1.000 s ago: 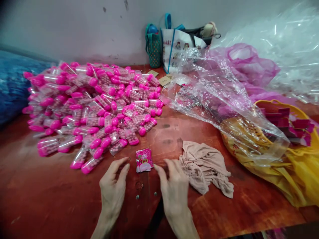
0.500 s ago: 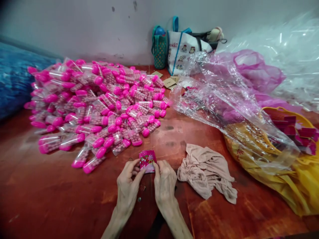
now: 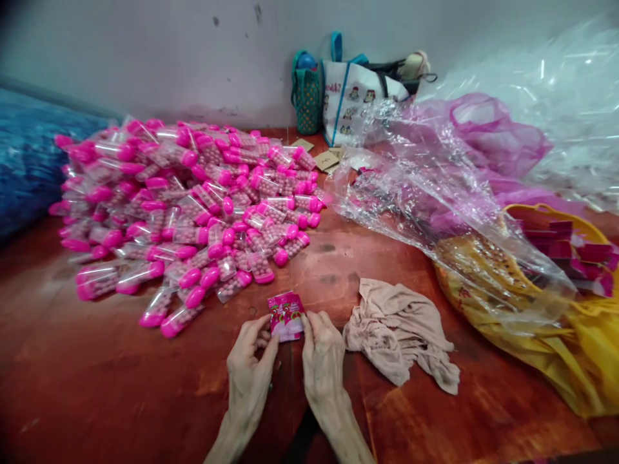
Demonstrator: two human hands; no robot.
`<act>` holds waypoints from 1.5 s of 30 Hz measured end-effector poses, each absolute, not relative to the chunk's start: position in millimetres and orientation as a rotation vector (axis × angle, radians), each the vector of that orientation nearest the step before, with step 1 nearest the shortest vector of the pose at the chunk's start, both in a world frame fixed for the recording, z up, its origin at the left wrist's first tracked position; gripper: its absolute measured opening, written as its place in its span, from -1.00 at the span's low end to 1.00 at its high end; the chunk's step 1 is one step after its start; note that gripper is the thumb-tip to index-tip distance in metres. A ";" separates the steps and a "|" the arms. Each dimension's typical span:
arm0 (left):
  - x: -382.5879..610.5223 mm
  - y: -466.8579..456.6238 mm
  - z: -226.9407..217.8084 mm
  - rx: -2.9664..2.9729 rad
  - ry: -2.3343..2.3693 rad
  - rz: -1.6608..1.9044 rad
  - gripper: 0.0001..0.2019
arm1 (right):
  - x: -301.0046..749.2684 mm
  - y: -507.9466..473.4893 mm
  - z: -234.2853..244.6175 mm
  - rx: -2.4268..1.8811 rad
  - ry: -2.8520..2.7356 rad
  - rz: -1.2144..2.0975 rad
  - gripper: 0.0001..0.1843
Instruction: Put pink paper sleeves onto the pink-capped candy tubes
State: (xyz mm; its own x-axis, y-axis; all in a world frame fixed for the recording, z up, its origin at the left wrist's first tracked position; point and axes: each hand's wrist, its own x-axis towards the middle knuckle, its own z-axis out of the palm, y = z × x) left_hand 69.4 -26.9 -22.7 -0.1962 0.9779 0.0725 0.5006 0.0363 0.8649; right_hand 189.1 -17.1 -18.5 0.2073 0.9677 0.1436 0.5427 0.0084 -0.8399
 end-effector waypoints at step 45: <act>57.5 -7.1 28.4 0.159 1.114 1.140 -0.82 | 156.2 -27.9 25.5 -1.385 -1.545 1.080 -0.81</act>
State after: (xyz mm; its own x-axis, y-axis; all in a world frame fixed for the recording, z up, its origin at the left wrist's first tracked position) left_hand 57.5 -7.1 28.4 -0.0209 0.7827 -0.6221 -0.6401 0.4675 0.6097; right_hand 156.2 -27.9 25.5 -0.1010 0.9948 0.0116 0.3307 0.0446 -0.9427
